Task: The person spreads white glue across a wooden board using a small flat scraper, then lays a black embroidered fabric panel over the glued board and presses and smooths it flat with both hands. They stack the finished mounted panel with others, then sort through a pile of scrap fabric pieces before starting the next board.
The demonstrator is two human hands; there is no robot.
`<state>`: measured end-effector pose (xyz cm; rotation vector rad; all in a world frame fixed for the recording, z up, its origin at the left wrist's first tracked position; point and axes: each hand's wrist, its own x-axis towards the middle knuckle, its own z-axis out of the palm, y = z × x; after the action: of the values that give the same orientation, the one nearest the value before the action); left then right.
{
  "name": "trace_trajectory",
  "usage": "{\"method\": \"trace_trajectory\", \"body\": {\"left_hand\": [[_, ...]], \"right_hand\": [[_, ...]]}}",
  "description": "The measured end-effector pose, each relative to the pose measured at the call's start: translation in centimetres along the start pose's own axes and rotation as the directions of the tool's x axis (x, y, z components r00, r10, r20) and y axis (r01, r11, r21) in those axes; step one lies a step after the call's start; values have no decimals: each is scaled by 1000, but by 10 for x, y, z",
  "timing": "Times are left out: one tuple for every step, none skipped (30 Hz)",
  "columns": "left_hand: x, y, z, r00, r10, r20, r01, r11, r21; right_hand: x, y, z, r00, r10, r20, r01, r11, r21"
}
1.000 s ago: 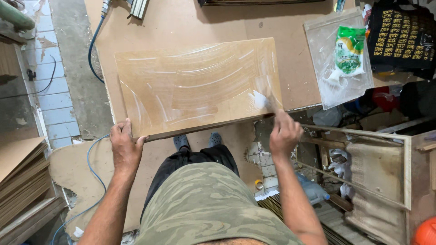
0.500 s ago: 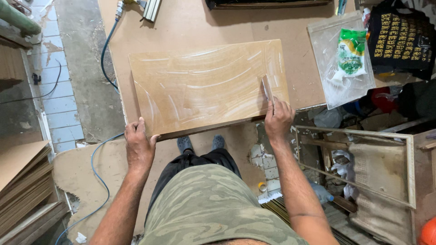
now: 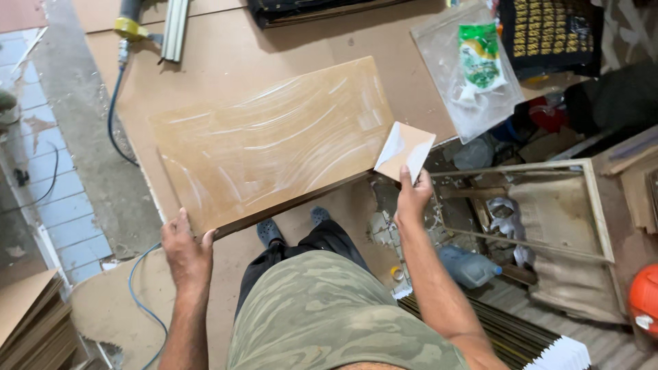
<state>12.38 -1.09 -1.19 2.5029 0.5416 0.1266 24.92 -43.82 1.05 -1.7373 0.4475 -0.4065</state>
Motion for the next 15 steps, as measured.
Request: {"method": "trace_trajectory", "body": {"left_hand": [[-1,2,3,1000,-11,3,11,1000,6],[-1,4,5,1000,6,7,-7,1000,19],[-1,6,7,1000,21,7,-22,999,34],[0,9,10,999,33,4,-33,998,50],[0,13,12,1000,4,20,-5,998,55],[1,17,14,999,-28,31,26,998,62],[2,23,16,997,-65,38,62,996,69],[3,28,19,999,-46,21,44,996,81],[2,33,20,999,-35,7,34,995,97],[1,39,22,1000,-23,-8,24,993,112],[2,45,25,999,-42,-8,43,991,124],[3,50,27,998,-61,-10,61,989,134],[4,55,29,996,-83,-9,84,986,145],[6,59,31,991,-132,11,128,976,179],[9,63,34,983,-182,25,172,962,211]], "right_hand": [[19,10,-13,988,138,-68,-129,984,120],[37,19,-26,954,279,-113,-245,937,249],[54,27,-38,937,338,-91,-296,904,310],[71,34,-50,917,393,-61,-345,863,369],[87,38,-60,895,445,-23,-395,815,423],[104,41,-67,884,468,-2,-416,786,457],[121,41,-71,872,489,26,-438,756,486],[136,41,-74,858,511,59,-465,723,511],[145,43,-75,842,534,82,-500,714,491],[153,46,-76,825,555,104,-533,705,468],[160,47,-76,812,570,126,-560,698,447],[162,48,-74,830,552,77,-553,797,244],[160,50,-73,852,523,34,-524,852,22],[158,51,-72,876,482,5,-471,858,-204],[156,52,-72,953,236,189,-173,938,-301]]}}
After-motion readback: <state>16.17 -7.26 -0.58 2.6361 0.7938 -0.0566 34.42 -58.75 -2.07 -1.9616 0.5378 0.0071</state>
